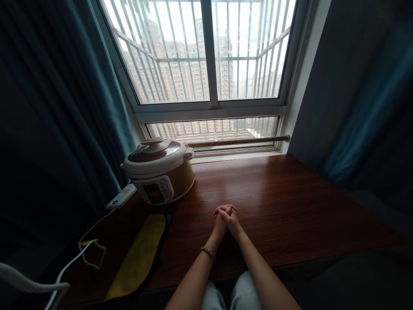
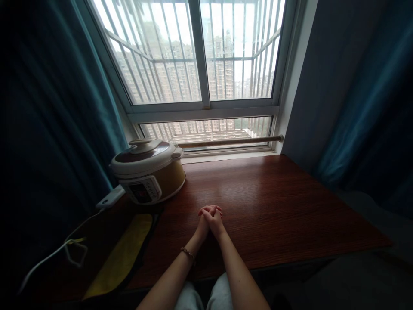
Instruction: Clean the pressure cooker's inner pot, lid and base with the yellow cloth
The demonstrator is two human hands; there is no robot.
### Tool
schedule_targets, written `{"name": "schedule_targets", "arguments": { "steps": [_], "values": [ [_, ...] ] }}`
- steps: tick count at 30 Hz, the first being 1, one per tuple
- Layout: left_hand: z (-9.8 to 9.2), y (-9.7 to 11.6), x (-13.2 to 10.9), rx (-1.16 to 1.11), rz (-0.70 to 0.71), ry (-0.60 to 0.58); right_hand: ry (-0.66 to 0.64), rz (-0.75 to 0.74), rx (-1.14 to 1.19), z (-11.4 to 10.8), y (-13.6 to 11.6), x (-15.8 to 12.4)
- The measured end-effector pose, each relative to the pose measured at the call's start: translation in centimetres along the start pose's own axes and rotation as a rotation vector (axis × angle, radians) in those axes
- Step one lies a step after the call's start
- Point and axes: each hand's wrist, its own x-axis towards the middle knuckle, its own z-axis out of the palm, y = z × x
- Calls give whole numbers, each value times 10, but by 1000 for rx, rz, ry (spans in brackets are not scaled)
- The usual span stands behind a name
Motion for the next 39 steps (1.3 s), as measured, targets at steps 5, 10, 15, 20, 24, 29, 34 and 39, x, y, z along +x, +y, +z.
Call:
{"name": "schedule_targets", "arguments": {
  "steps": [5, 10, 15, 20, 24, 29, 34, 39],
  "values": [
    [-2, -3, 2, 25, -2, -18, 3, -12, 18, 1, 0, 0],
    [-4, -3, 2, 47, 0, -18, 0, -11, 44, 2, 1, 1],
    [-4, -6, 5, 53, -1, -24, -4, -15, 69, 3, 5, 2],
    [-5, -9, 5, 53, -7, -24, -10, -13, 82, 3, 7, 2],
    [-5, -8, 5, 54, -3, -25, -6, -20, 79, 3, 8, 3],
    [-5, -7, 4, 56, 2, -22, -10, -25, 81, 3, 14, 4],
    [-5, -8, 4, 42, 1, -28, -16, -15, 81, 2, 18, 5],
    [-6, -7, 4, 41, -9, -34, -18, -7, 79, 2, 17, 4]
  ]
}}
